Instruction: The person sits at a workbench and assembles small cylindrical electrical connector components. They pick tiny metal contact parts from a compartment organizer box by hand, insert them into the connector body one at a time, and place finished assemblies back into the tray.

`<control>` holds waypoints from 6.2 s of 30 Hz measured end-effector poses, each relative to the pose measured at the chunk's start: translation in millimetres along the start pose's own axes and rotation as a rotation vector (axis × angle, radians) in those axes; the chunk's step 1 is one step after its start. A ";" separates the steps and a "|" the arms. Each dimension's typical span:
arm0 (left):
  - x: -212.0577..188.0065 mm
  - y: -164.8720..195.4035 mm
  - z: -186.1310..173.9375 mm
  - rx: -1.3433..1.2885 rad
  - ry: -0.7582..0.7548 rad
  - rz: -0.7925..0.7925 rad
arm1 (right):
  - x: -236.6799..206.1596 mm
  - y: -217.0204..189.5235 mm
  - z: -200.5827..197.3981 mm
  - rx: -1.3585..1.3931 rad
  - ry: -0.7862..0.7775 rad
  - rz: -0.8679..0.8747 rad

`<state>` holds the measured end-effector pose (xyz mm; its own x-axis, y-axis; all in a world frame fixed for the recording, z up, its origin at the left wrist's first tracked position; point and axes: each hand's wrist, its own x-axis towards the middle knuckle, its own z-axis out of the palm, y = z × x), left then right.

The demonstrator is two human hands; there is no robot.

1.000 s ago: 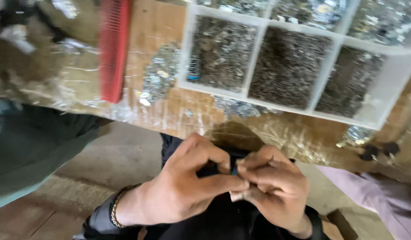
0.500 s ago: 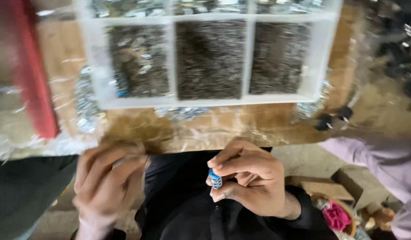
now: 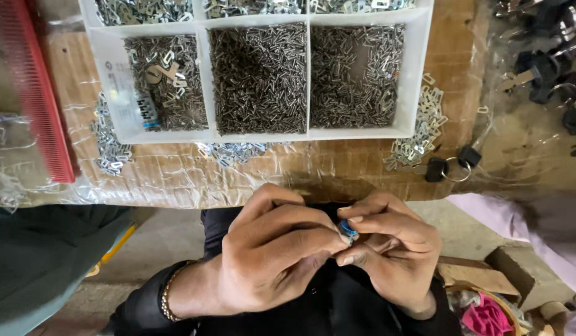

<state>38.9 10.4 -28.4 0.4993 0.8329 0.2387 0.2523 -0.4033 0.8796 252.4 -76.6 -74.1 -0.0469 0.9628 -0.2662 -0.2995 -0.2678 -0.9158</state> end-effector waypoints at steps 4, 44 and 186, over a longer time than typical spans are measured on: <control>-4.0 -5.7 -18.6 0.132 -0.118 0.149 | 3.1 -2.8 5.6 -0.172 0.027 0.014; -21.0 -20.8 -30.8 0.641 0.064 0.135 | 3.7 -4.9 13.8 0.121 0.071 -0.126; -66.4 -26.9 -89.3 0.751 0.179 -0.371 | 32.3 2.4 84.6 0.219 -0.230 0.028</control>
<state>-75.0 -0.1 -31.2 0.1541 0.9823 0.1063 0.8870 -0.1849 0.4231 169.6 -43.0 -59.4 -0.2653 0.9447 -0.1927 -0.4914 -0.3044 -0.8160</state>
